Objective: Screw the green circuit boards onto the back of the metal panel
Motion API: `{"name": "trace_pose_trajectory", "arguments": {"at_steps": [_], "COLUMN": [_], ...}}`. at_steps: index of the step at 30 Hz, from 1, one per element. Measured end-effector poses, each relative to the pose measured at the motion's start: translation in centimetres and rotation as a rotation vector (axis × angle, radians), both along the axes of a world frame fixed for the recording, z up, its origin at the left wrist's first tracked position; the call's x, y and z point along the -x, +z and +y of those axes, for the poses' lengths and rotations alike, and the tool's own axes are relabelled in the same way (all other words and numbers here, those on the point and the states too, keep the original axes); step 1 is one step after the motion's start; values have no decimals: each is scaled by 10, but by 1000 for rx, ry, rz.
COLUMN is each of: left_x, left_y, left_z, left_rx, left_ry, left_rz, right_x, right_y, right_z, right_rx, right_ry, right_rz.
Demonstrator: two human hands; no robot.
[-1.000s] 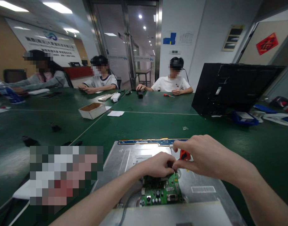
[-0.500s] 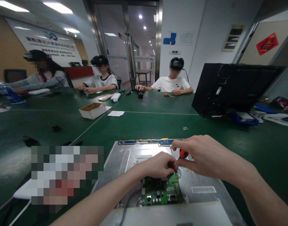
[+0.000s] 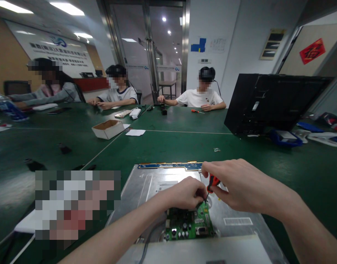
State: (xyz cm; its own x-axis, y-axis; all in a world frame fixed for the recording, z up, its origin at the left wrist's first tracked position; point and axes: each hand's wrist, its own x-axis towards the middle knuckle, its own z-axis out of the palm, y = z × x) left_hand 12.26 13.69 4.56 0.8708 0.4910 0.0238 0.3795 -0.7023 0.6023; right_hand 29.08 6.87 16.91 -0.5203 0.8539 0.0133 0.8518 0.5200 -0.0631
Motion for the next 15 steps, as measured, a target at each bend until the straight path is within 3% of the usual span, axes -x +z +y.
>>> {"name": "trace_pose_trajectory", "arguments": {"at_steps": [7, 15], "left_x": [-1, -1], "left_y": [7, 4], "left_z": [-2, -1], "left_rx": [-45, -91], "left_ry": [-26, -41], "left_rz": [30, 74], "right_x": [3, -1], "right_y": [1, -2], "right_z": [8, 3], "right_rx": [-45, -3], "right_ry": [-107, 5], "right_rz": [-133, 16]}}
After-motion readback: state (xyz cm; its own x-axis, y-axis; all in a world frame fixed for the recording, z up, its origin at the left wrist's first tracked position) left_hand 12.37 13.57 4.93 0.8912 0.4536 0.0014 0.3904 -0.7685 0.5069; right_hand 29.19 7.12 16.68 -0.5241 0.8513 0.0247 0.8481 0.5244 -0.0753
